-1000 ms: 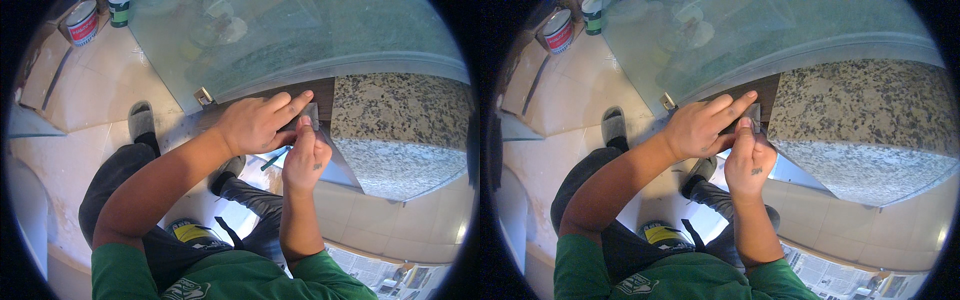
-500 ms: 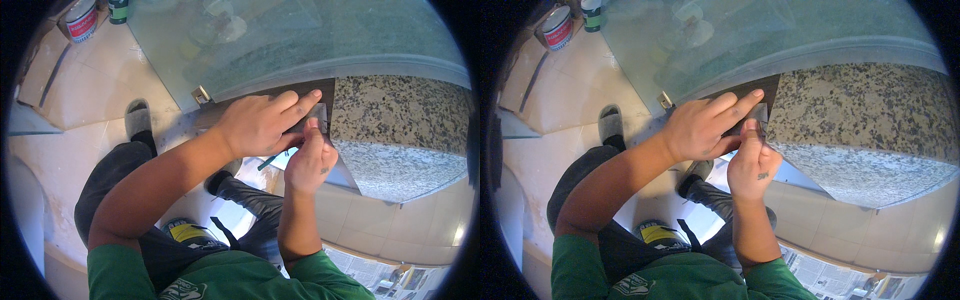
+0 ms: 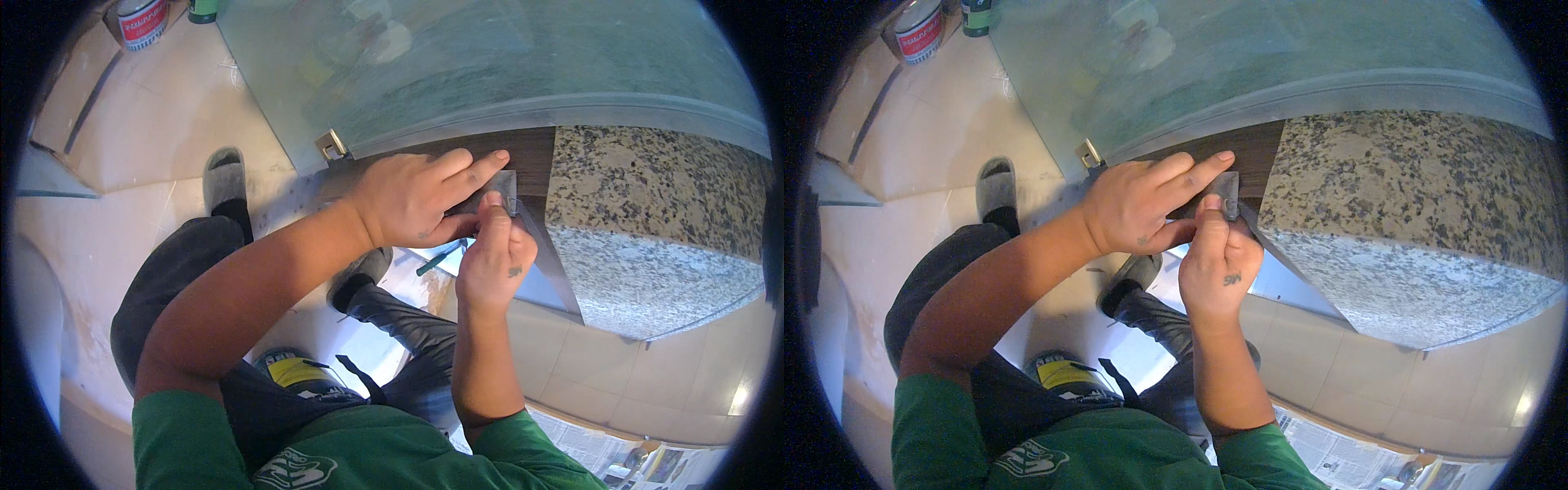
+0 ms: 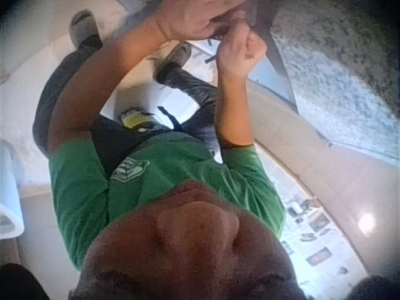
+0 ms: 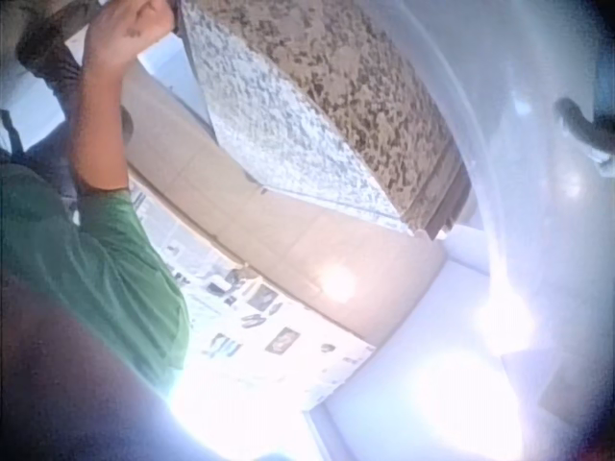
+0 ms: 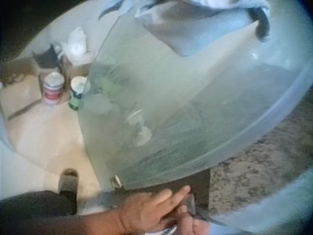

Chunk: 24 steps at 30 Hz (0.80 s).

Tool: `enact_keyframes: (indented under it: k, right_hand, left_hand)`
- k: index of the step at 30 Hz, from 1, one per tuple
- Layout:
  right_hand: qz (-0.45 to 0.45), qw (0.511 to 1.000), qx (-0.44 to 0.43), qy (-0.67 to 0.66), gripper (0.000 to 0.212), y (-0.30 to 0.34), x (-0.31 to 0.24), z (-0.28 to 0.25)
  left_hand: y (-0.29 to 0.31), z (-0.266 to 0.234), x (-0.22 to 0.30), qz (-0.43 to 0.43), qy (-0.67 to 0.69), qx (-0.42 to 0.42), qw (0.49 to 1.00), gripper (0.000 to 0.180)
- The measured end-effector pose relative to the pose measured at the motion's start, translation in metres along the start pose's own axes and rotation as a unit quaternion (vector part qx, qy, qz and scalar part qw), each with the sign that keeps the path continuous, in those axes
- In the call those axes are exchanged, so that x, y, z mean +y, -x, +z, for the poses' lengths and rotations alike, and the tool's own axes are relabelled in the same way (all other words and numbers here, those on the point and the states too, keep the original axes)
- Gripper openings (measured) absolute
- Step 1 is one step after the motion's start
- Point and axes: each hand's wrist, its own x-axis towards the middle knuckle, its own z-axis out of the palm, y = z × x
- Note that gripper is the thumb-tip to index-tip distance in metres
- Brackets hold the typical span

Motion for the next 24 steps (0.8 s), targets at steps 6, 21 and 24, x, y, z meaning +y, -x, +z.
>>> enact_keyframes:
  k: [6, 21, 24]
  right_hand:
    - [0.005, 0.999, 0.011, -0.036, 0.031, 0.000, -0.003, 0.001]
    - [0.024, 1.000, 0.018, -0.004, 0.038, -0.001, -0.005, -0.005]
    - [0.006, 1.000, 0.009, -0.015, 0.038, -0.001, -0.008, 0.000]
  left_hand:
    - [-0.008, -0.007, -0.001, 0.002, 0.027, -0.030, 0.999, 0.081]
    - [-0.010, -0.004, 0.004, 0.007, 0.022, -0.012, 1.000, 0.080]
    - [-0.008, -0.003, -0.001, 0.008, 0.028, -0.012, 1.000, 0.080]
